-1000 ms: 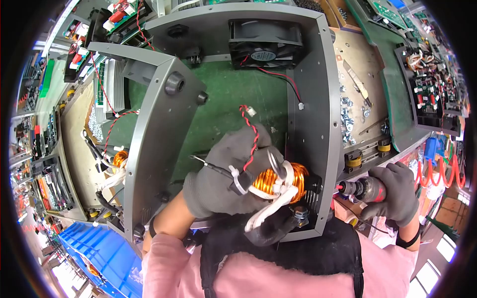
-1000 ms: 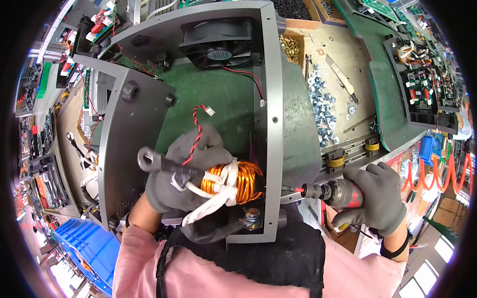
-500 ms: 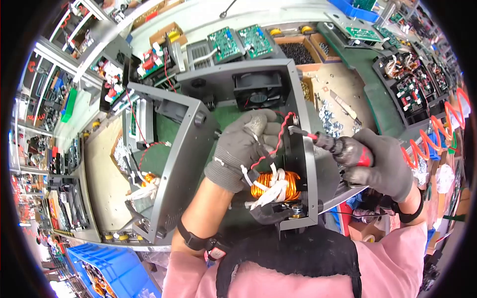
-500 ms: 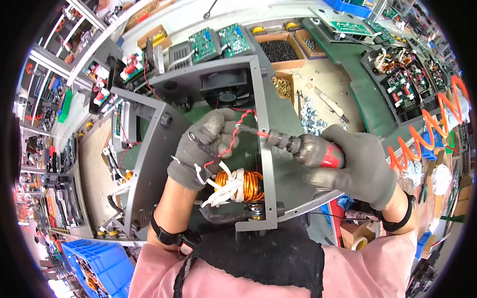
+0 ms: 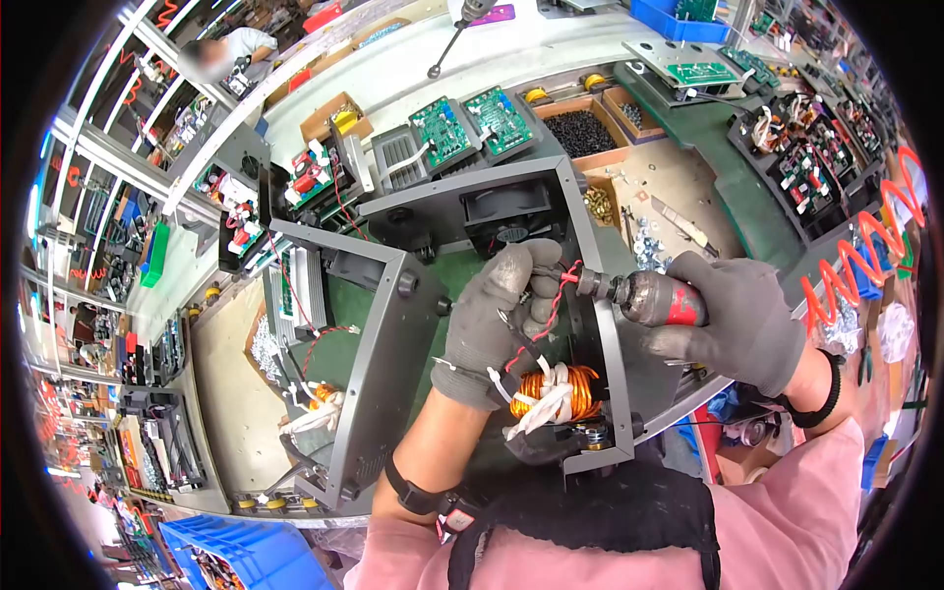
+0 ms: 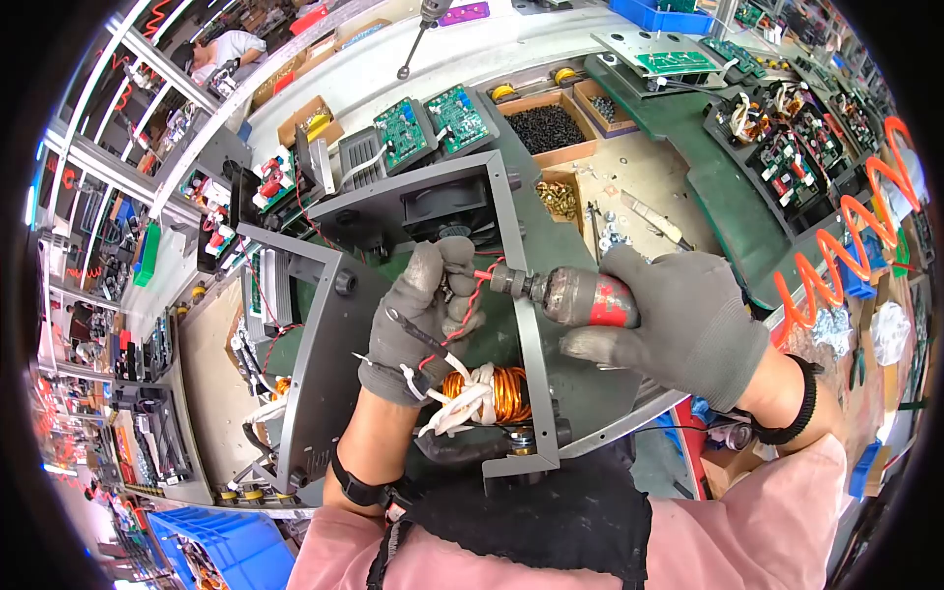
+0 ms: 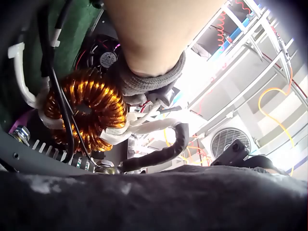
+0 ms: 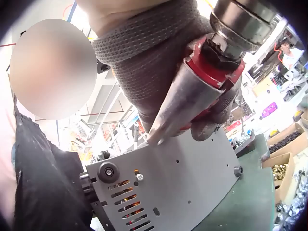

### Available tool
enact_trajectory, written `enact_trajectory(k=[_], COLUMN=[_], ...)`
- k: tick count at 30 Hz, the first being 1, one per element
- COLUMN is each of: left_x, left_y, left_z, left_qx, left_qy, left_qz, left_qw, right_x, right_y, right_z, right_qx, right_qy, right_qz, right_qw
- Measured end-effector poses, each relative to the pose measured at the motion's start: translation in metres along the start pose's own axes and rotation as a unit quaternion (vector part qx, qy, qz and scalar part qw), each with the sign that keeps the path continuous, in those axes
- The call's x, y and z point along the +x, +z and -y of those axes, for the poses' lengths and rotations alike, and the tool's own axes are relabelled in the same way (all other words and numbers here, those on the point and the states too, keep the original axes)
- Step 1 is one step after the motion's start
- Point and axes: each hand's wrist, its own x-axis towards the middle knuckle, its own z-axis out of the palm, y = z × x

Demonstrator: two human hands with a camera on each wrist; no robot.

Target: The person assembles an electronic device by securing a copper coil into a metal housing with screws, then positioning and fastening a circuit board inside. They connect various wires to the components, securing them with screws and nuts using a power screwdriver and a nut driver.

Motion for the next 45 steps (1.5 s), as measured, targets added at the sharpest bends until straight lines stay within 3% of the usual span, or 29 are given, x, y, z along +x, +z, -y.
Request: enact_trajectory(k=[4,6,10,11,12,14,15,16,20,22,25,26,36,43,45], left_x=[-0.002,-0.002,-0.003,-0.001,-0.005,-0.017,-0.033,-0.041,-0.063,-0.062,-0.060,-0.061,-0.096,-0.098,-0.092], left_y=[0.009,0.012,0.003,-0.009,-0.016,-0.031,-0.045,-0.055,-0.052,-0.047,-0.041,-0.039,-0.022,-0.022,-0.023], left_z=[0.000,0.001,-0.002,-0.006,-0.008,-0.004,-0.007,-0.007,-0.014,-0.010,-0.001,0.001,0.001,0.003,0.004], left_qx=[-0.008,0.022,0.171,0.200,0.320,0.420,0.298,0.368,0.517,0.550,0.571,0.573,0.582,0.586,0.590], left_qy=[0.048,0.105,0.076,0.073,0.087,0.061,-0.018,0.014,-0.068,-0.088,-0.088,-0.087,-0.102,-0.099,-0.095], left_qz=[0.002,-0.001,-0.003,0.028,0.006,0.004,0.067,0.096,0.140,0.137,0.105,0.091,-0.005,-0.011,-0.006], left_qw=[0.999,0.994,0.982,0.977,0.944,0.905,0.952,0.925,0.842,0.819,0.810,0.810,0.807,0.804,0.801], right_x=[0.001,0.002,0.001,-0.001,-0.002,-0.012,-0.019,-0.027,-0.060,-0.075,-0.083,-0.085,-0.074,-0.064,-0.066], right_y=[0.008,0.007,0.016,0.018,0.019,0.014,0.010,0.006,0.024,0.032,0.043,0.049,0.064,0.055,0.063], right_z=[0.002,0.004,-0.004,-0.008,-0.015,-0.031,-0.042,-0.053,-0.098,-0.107,-0.109,-0.110,-0.117,-0.107,-0.104], right_qx=[0.005,0.115,0.232,0.261,0.290,0.346,0.379,0.409,0.326,0.241,0.240,0.200,0.177,0.092,0.036], right_qy=[-0.007,0.021,0.016,0.004,-0.006,0.020,0.049,0.080,0.095,0.062,0.097,0.051,-0.034,-0.058,-0.102], right_qz=[-0.021,0.029,0.047,0.016,-0.016,-0.028,-0.001,0.024,0.072,0.149,0.216,0.203,0.273,0.266,0.137], right_qw=[1.000,0.993,0.971,0.965,0.957,0.938,0.924,0.909,0.938,0.957,0.942,0.957,0.945,0.958,0.985])
